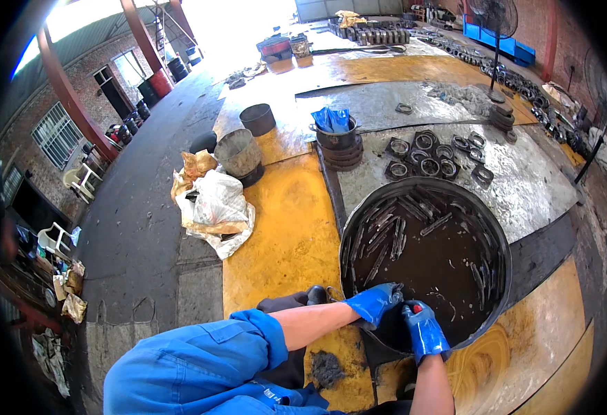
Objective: The person cleans various metal components by submerging them in a dark liquid bath and scrubbing them with a small brush.
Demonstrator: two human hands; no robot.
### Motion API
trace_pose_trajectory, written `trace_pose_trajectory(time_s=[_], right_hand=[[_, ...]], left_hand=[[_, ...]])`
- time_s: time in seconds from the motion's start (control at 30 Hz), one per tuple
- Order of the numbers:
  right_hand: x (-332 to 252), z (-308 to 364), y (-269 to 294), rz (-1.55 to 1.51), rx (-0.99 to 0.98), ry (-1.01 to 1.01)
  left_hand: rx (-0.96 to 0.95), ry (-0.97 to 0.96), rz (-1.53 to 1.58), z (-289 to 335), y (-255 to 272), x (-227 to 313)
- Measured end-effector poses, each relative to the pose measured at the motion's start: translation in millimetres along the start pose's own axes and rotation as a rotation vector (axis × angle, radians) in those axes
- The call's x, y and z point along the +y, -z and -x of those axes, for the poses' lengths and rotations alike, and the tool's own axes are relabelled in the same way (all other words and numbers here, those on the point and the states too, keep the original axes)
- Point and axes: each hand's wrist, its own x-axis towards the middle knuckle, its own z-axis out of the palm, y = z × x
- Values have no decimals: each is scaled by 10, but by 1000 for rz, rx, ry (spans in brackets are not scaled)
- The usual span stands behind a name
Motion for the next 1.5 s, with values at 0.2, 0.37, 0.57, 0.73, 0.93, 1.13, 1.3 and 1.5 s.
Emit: trace_pose_trajectory(time_s=[0.2,0.37,0.57,0.73,0.93,1.13,1.3,1.5], right_hand=[[502,-213,-26,-137,-130,-182],[108,-58,92,-342,-206,-304],[-34,29,391,-674,-317,-436],[80,-92,181,-482,-264,-341],[445,-186,34,-184,-171,-239],[30,-9,-181,0,-86,-93],[392,-128,-266,478,-37,217],[-231,85,-17,805,-27,561]], left_hand=[[254,-212,-235,-208,-149,-140],[252,-176,-256,-206,-84,-240],[160,-214,-333,-184,-117,-103],[367,-203,-302,-150,-138,-156],[263,-327,-391,-107,-168,3],[299,-188,-269,-178,-179,-147],[319,-233,-363,-355,-174,-359],[254,-289,-430,-52,-17,-376]])
